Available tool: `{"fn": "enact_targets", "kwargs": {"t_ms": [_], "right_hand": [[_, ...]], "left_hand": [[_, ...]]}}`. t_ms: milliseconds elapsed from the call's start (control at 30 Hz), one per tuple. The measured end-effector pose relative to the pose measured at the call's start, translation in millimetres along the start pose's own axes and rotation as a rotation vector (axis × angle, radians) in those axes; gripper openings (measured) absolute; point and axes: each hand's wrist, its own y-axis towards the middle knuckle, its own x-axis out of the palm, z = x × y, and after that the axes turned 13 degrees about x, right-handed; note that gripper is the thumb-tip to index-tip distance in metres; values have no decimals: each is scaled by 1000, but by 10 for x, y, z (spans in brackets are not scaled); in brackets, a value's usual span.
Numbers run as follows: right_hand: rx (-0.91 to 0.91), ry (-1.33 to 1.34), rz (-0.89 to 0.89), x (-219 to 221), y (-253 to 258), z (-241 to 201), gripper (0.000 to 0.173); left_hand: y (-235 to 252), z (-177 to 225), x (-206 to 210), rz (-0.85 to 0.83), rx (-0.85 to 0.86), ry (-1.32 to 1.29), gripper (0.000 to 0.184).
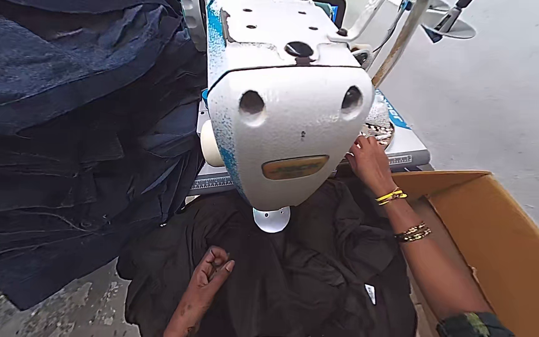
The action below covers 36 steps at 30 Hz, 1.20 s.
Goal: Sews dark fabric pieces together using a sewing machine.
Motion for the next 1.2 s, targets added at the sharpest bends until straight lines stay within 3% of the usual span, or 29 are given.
{"fn": "enact_targets", "kwargs": {"t_ms": [100, 200, 300, 400, 467, 600, 667, 733, 800, 833, 933, 1000, 1067, 1100, 1200], "right_hand": [[4, 93, 42, -36, -57, 50, 17], [43, 279, 85, -118, -175, 95, 16], [224, 475, 62, -332, -276, -104, 16], [367, 628, -127, -598, -330, -470, 18], [174, 610, -94, -694, -415, -783, 16], [-349, 445, 179, -621, -716, -1417, 18], [-488, 345, 300, -523, -811, -1651, 16], [-495, 286, 355, -481, -808, -1764, 15], [-455, 411, 266, -511, -818, -1754, 13], [-423, 586, 122, -550, -862, -1718, 15], [-337, 1233, -641, -671, -1093, -1632, 39], [-232, 1468, -1002, -669, -1179, -1572, 35], [29, 1467, -983, -673, -1116, -1476, 20], [109, 1426, -917, -630, -1044, -1435, 21], [222, 1312, -740, -485, -838, -1415, 17]], "left_hand": [[60, 108, 115, -22, -151, -125, 45], [168, 175, 211, -100, -227, -6, 60], [282, 217, 285, -210, -221, 143, 46], [319, 305, 313, -244, -104, 110, 24], [298, 408, 280, -244, -18, 35, 20], [245, 532, 190, -265, 157, 17, 15], [245, 590, 213, -283, 235, 29, 14], [251, 646, 292, -310, 356, 68, 18], [283, 742, 362, -317, 545, 163, 24], [302, 797, 383, -306, 643, 222, 27], [385, 898, 389, -211, 850, 302, 27], [492, 902, 258, -141, 847, 304, 25], [579, 827, 94, -53, 719, 289, 22], [607, 762, 46, -5, 624, 262, 17], [672, 615, 47, 95, 371, 142, 5]]}}
